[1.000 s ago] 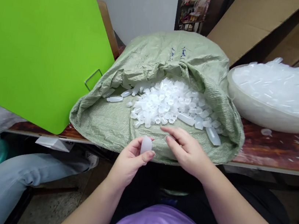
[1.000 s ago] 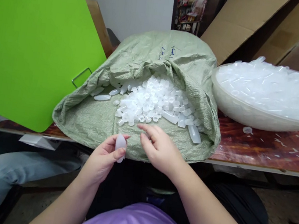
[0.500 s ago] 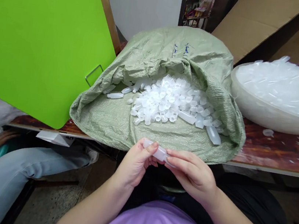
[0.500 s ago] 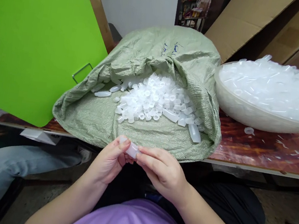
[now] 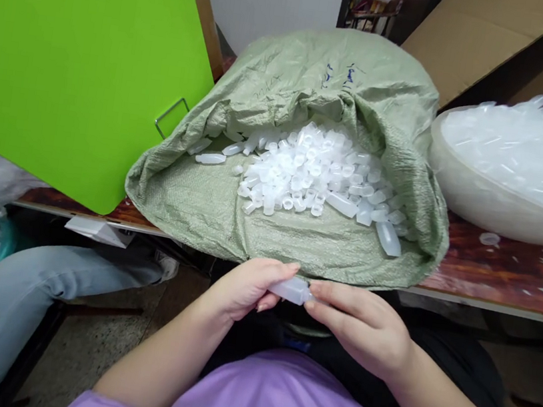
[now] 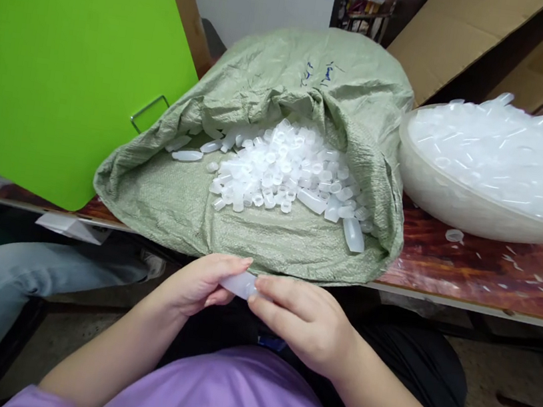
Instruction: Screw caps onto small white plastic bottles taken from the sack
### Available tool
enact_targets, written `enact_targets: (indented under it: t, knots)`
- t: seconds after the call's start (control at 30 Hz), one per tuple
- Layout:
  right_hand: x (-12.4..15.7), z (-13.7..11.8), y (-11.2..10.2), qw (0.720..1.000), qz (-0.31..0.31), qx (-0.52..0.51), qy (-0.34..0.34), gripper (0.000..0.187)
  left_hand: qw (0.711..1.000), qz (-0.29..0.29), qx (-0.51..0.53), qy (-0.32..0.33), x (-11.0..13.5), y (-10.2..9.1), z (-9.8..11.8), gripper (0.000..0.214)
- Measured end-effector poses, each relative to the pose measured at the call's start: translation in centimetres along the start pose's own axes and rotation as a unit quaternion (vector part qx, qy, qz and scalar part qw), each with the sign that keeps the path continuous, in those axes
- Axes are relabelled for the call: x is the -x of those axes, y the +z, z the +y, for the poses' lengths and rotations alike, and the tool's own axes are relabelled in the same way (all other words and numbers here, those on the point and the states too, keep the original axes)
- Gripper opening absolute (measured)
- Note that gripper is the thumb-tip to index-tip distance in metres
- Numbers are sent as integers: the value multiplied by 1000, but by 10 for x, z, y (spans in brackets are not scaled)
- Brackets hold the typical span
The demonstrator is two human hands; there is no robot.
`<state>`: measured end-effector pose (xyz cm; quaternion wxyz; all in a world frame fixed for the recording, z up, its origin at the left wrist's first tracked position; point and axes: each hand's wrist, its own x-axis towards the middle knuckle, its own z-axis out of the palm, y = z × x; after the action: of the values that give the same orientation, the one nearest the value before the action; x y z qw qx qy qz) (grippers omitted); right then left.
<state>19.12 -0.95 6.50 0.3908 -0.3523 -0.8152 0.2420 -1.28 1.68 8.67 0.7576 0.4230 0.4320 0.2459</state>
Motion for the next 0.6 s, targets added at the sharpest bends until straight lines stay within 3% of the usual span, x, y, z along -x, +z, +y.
enact_targets:
  t: [0.07, 0.13, 0.23, 0.4, 0.5, 0.57, 0.6]
  knots:
    - [-5, -2, 1, 1000, 12, -2, 28, 21, 999, 37, -28, 26, 2, 2, -2, 43]
    - [-9, -4, 4, 993, 8, -34, 111, 20, 995, 60, -49, 60, 5, 5, -3, 42]
    - [-10, -3, 9, 972, -18, -73, 223, 47, 989, 80, -65, 103, 7, 10, -3, 38]
    - [-4, -1, 8, 994, 34, 9, 101, 32, 982, 111, -83, 127, 8, 11, -1, 39]
    - [-4, -4, 7, 984, -40, -59, 162, 26, 983, 106, -90, 117, 8, 10, -2, 38]
    - [-5, -6, 6, 981, -18, -67, 179, 27, 984, 105, -88, 117, 8, 11, -3, 38]
    - [-5, -7, 7, 986, 9, -51, 157, 25, 983, 108, -84, 120, 8, 11, -4, 39]
